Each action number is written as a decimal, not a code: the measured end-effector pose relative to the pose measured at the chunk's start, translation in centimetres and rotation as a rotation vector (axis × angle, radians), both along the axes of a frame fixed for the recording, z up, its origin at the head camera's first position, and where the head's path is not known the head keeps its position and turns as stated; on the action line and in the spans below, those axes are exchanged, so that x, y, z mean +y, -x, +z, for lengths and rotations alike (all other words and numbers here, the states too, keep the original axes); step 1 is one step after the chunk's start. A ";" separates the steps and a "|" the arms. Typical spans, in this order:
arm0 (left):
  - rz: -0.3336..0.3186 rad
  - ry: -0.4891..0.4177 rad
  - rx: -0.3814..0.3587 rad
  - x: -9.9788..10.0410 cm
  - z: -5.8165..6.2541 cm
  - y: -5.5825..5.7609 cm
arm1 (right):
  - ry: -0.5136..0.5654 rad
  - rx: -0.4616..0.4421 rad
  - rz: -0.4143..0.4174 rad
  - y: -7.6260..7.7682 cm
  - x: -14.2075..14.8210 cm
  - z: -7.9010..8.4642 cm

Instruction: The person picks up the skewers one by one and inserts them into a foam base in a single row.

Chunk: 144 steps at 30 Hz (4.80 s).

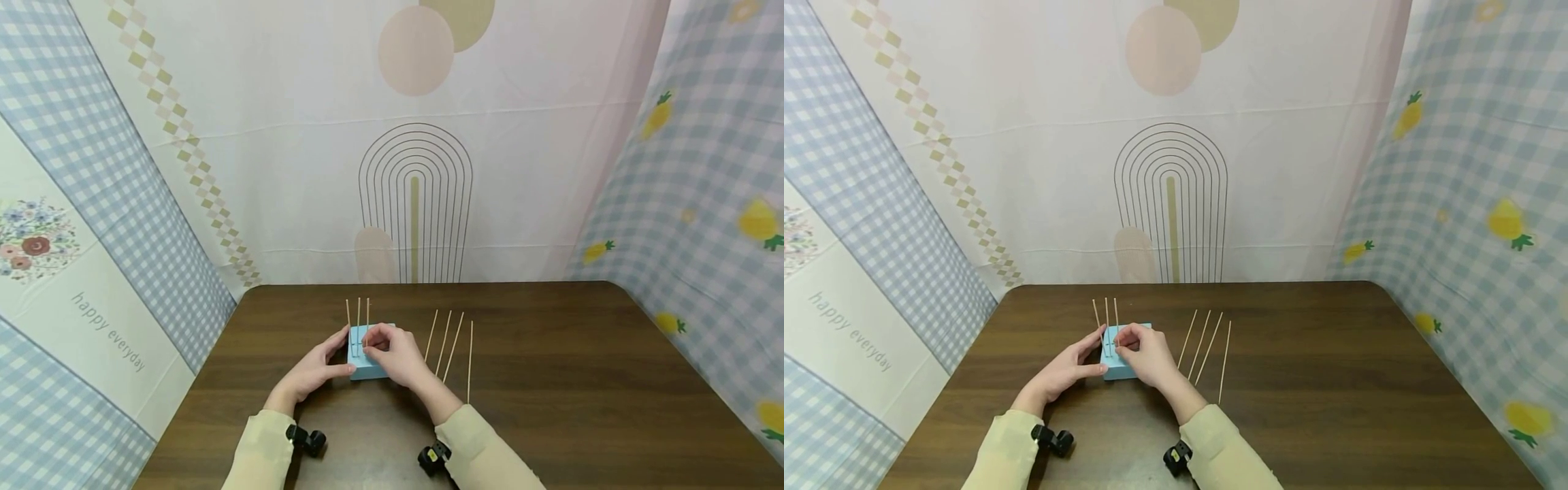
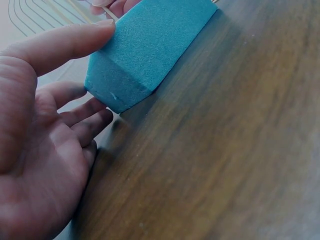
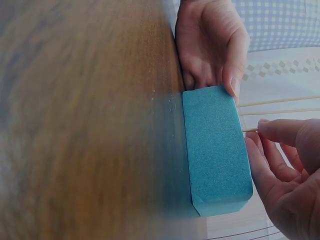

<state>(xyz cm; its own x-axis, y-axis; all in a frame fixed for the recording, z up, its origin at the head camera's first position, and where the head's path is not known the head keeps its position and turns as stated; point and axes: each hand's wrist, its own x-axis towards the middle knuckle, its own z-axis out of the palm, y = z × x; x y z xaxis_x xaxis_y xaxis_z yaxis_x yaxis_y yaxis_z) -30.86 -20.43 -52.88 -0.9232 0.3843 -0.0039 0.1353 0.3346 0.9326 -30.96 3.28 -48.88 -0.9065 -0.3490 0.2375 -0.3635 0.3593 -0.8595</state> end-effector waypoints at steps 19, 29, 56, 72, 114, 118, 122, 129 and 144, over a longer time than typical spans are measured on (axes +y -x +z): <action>-0.008 -0.008 0.002 0.0 0.0 0.0 | 0.012 0.031 0.000 0.2 -0.1 -0.2; -0.012 -0.009 0.008 -0.1 0.0 0.0 | 0.025 0.024 0.001 0.2 -0.1 -0.3; -0.007 0.000 0.026 -0.1 0.2 -0.1 | 0.122 -0.049 0.045 0.1 1.6 0.9; -0.008 0.012 0.029 0.1 0.1 -0.1 | 0.073 -0.118 -0.047 0.8 9.6 1.5; -0.006 0.014 0.022 -0.2 -0.1 0.1 | -0.087 -0.394 -0.196 2.8 18.5 -0.4; -0.005 0.015 0.020 -0.1 -0.1 0.1 | -0.110 -0.380 -0.212 2.8 18.4 -0.5; -0.007 0.017 0.022 -0.1 -0.2 0.1 | -0.145 -0.357 -0.220 2.8 18.3 -0.6; -0.006 0.016 0.021 -0.2 -0.2 0.0 | -0.208 -0.340 -0.247 2.8 17.8 -0.8; -0.002 0.010 0.015 -0.1 -0.2 0.1 | -0.110 -0.371 -0.320 2.7 17.6 -0.9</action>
